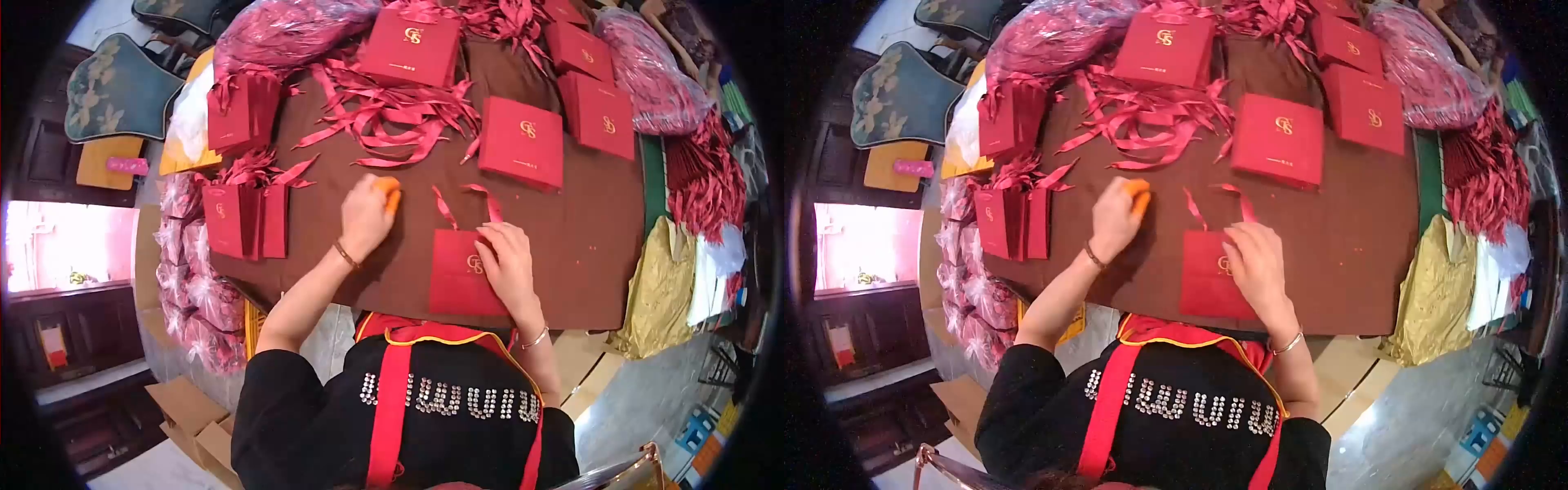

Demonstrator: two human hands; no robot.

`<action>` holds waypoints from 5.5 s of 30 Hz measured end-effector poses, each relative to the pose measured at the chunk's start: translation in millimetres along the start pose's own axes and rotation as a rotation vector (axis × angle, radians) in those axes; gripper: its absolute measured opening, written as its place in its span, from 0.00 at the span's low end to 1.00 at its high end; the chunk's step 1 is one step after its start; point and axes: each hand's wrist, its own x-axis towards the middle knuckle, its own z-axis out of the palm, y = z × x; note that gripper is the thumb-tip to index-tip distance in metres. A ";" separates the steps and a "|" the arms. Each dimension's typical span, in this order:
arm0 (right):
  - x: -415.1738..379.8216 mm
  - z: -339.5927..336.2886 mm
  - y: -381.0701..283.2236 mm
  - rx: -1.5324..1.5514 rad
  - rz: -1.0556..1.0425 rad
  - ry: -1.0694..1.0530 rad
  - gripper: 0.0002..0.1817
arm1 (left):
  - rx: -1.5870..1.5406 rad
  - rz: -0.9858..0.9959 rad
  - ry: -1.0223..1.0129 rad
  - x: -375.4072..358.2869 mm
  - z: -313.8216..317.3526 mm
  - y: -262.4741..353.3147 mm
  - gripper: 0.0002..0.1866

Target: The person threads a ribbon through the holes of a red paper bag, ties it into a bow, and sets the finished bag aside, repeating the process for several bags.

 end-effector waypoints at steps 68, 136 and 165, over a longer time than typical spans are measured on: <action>-16.2 -14.5 3.7 0.369 0.609 -0.452 0.17 | 0.010 0.315 -0.253 -43.6 17.7 56.1 0.08; -36.7 16.3 -27.9 0.091 0.254 -0.217 0.07 | -0.333 0.390 -1.033 46.8 -4.9 45.2 0.10; -40.1 19.6 -38.2 -0.026 0.122 -0.183 0.06 | -0.505 0.155 -1.290 47.0 6.0 29.0 0.07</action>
